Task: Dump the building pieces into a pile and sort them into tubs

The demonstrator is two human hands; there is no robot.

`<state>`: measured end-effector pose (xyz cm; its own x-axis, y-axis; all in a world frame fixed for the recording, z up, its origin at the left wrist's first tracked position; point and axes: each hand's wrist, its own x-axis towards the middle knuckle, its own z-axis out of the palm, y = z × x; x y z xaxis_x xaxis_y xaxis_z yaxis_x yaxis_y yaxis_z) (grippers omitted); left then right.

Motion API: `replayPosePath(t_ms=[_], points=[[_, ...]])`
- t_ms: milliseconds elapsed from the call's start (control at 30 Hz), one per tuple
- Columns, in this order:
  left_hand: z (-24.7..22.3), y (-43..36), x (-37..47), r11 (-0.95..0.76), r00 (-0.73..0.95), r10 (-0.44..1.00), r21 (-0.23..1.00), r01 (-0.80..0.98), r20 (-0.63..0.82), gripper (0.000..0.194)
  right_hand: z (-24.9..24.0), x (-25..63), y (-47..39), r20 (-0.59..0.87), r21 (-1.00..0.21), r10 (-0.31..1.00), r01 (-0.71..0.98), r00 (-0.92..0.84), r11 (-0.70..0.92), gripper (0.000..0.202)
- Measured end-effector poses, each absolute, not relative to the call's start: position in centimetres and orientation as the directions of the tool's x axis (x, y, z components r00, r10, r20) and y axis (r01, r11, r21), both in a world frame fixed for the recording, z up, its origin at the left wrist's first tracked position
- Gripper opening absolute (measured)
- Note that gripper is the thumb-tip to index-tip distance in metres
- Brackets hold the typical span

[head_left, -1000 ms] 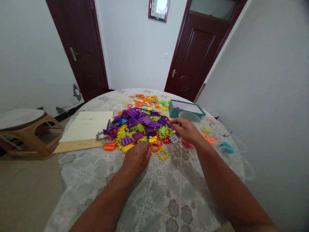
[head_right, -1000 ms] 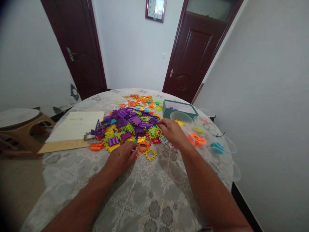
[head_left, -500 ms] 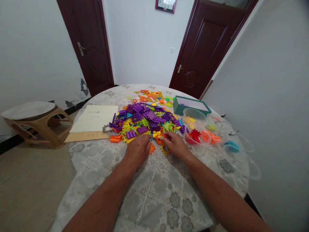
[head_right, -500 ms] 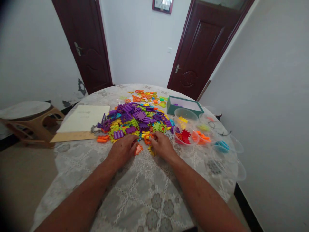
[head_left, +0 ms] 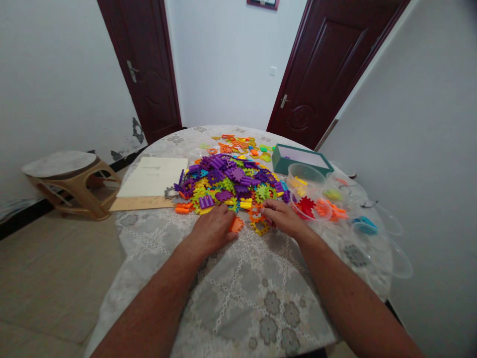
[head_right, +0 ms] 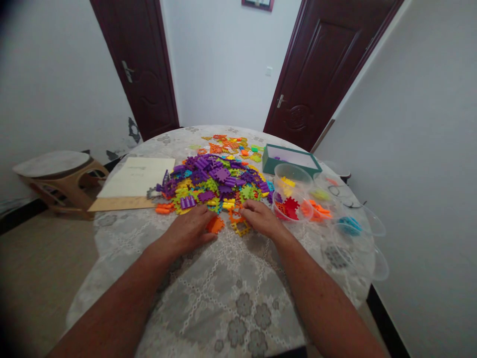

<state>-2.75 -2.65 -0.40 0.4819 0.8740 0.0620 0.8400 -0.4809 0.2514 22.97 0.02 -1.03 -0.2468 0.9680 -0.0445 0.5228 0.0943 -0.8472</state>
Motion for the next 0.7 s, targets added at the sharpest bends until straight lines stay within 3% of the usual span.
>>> replayPosePath(t_ms=[167,300,400,533,700], points=[[-0.9,-2.6,-2.0,-0.494,0.489,0.868,0.235,0.837,0.083,0.018,-1.3,23.1,0.1,-0.095,-0.880,0.958,0.473,-0.271,0.046,0.018],[-0.6,-2.2,-2.2,-0.438,0.416,0.899,0.301,0.847,0.138,0.029,-1.5,23.2,0.2,-0.123,-0.936,0.947,0.352,-0.298,-0.011,0.022],[-0.2,-1.8,-2.6,-0.377,0.343,0.925,0.480,0.792,0.161,0.033,-1.7,23.0,0.0,-0.092,-0.965,0.930,0.263,-0.355,0.006,0.024],[-0.3,-1.3,-2.9,-0.267,0.312,0.945,0.787,0.556,0.100,0.030,-1.9,22.0,-0.4,-0.051,-0.970,0.924,0.238,-0.380,0.044,0.026],[-1.1,-1.4,-2.1,-0.104,0.272,0.962,0.942,0.319,0.014,0.033,-2.3,20.3,-1.0,-0.117,-0.960,0.932,0.280,-0.342,-0.018,0.026]])
